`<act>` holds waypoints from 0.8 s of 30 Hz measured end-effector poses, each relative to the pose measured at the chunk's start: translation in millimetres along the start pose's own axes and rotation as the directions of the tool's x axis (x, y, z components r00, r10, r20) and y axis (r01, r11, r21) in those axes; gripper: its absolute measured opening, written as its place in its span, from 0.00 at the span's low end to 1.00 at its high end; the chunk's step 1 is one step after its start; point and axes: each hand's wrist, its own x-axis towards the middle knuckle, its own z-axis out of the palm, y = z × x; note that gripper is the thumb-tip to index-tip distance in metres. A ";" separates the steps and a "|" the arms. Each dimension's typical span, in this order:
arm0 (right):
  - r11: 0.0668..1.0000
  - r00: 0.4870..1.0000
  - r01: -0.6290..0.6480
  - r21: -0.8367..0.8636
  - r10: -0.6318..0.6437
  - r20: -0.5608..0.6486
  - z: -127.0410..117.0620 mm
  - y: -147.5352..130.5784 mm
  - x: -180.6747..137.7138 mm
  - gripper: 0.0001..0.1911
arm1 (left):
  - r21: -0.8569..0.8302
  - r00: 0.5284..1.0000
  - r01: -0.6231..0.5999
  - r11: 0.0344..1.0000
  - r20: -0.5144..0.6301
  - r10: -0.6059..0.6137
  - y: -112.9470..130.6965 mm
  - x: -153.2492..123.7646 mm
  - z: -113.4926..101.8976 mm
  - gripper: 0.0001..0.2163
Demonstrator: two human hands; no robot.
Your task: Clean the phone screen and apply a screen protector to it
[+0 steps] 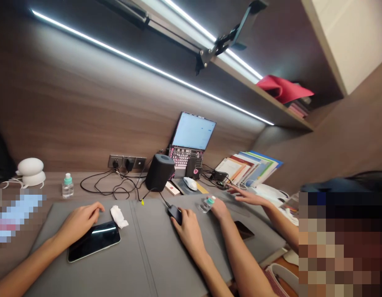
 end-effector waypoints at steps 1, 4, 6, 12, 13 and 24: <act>0.999 1.000 -0.016 0.046 0.016 -0.005 -1.4 -2.1 -1.2 0.20 | 0.001 1.000 -0.002 1.000 0.002 0.002 -1.2 -0.1 0.7 0.16; 0.980 0.999 -0.048 0.191 0.049 0.000 -4.7 -12.7 -4.1 0.22 | 0.017 1.000 -0.007 1.000 0.007 0.007 -4.1 0.2 2.6 0.16; 0.954 0.997 -0.082 0.289 0.080 0.019 -5.8 -21.3 -4.7 0.24 | 0.016 1.000 -0.004 1.000 0.008 0.004 -4.3 0.5 2.9 0.16; 0.792 0.961 -0.269 0.548 0.187 0.201 -10.1 -29.1 0.1 0.29 | 0.026 1.000 -0.014 1.000 -0.013 0.015 -4.7 3.0 1.4 0.17; 0.760 0.953 -0.297 0.578 0.196 0.232 -11.3 -27.8 1.3 0.30 | 0.029 1.000 -0.017 0.999 -0.016 0.018 -5.5 4.0 1.4 0.17; 0.481 0.909 -0.417 0.771 0.211 0.359 -22.4 -31.4 4.1 0.32 | 0.050 1.000 -0.010 0.999 0.027 0.009 -7.4 10.2 -3.2 0.19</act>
